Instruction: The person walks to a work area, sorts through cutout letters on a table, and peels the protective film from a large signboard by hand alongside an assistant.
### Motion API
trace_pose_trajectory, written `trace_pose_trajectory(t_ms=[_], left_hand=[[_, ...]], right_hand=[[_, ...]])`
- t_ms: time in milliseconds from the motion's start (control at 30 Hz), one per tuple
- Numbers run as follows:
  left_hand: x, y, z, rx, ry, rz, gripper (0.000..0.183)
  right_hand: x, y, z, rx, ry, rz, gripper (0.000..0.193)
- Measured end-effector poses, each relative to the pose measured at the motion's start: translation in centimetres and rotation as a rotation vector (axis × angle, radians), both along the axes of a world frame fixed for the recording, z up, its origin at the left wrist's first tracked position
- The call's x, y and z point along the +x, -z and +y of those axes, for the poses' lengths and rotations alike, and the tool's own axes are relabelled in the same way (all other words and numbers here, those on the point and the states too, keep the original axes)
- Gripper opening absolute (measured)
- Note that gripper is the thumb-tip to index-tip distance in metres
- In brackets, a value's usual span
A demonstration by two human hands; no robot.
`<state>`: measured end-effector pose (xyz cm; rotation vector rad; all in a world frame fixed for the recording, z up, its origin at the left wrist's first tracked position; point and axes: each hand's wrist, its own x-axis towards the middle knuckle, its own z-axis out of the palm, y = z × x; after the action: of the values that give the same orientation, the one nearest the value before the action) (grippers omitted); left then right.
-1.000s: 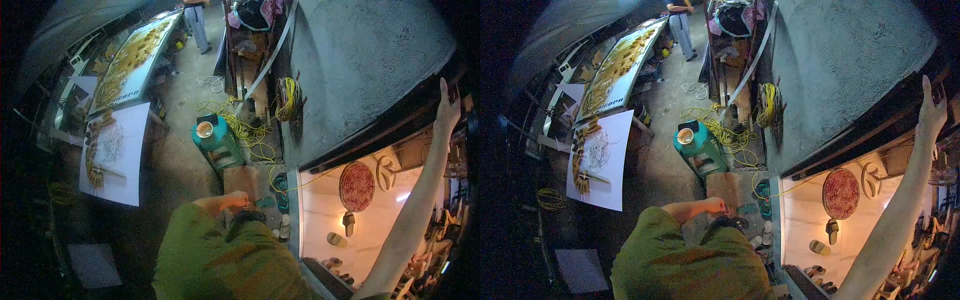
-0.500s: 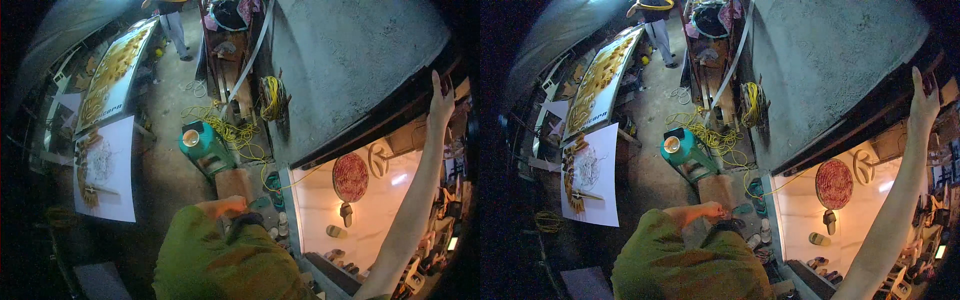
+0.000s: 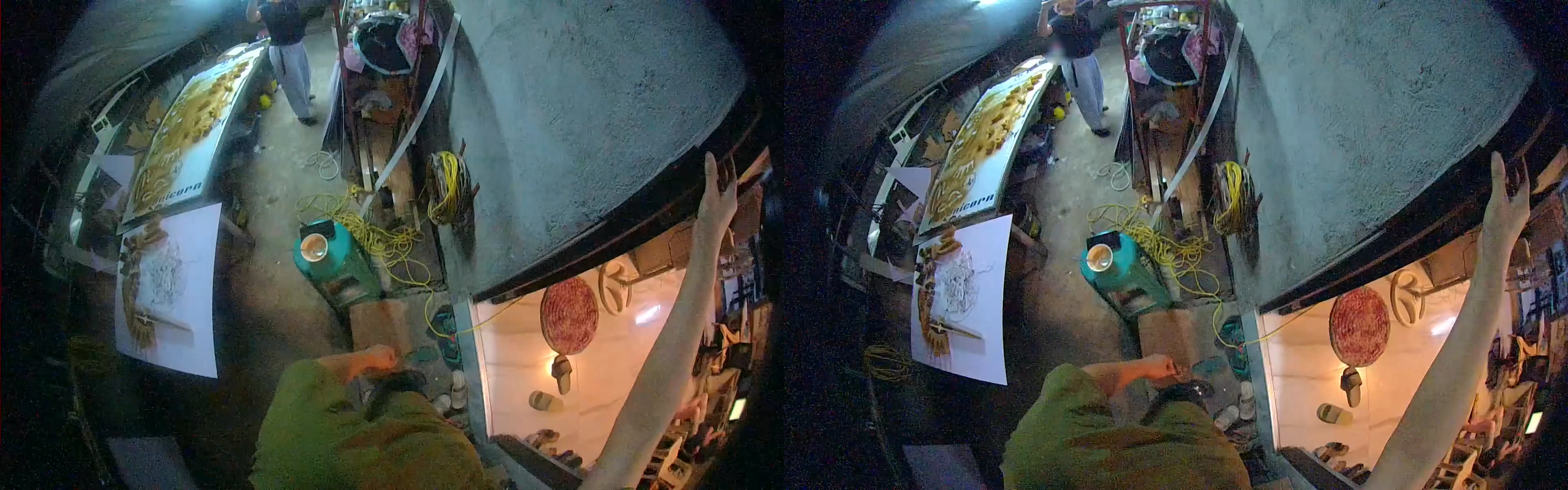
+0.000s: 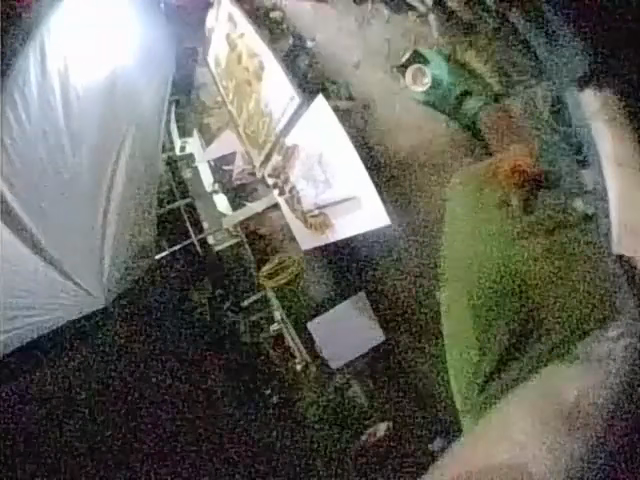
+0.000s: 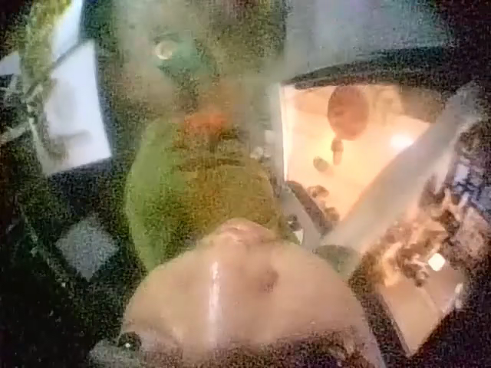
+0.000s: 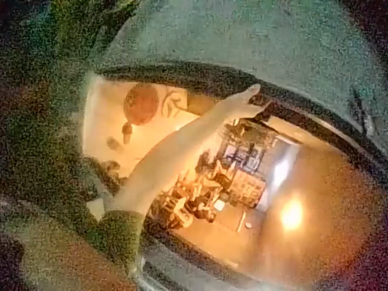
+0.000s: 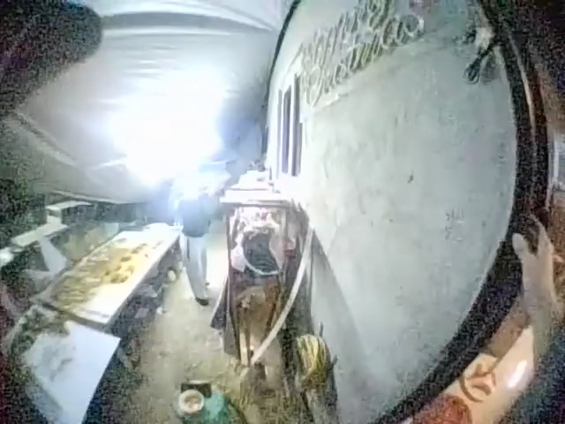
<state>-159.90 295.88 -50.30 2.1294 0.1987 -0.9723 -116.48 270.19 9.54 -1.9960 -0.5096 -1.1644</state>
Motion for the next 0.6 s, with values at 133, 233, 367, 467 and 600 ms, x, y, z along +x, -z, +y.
trace_pose_trajectory(t_ms=[133,233,367,467,600], left_hand=[[-0.9,-0.6,1.0,-0.023,0.013,-0.030,0.029],[-1.4,-0.3,1.4,0.035,0.035,0.033,0.030],[-0.9,-5.8,1.8,0.041,0.011,0.042,0.030],[-2.7,-0.6,2.7,0.020,-0.040,-0.118,0.029],[-3.4,-0.5,2.9,0.018,0.018,-0.182,0.028]], right_hand=[[0.2,0.0,-0.2,0.062,-0.025,0.039,0.065],[0.5,0.4,0.1,0.167,-0.216,0.068,0.063],[0.3,0.3,0.9,0.157,-0.251,0.076,0.064],[0.2,0.2,0.7,0.147,-0.163,0.083,0.065],[-1.3,-0.3,-0.3,0.088,-0.151,0.106,0.067]])
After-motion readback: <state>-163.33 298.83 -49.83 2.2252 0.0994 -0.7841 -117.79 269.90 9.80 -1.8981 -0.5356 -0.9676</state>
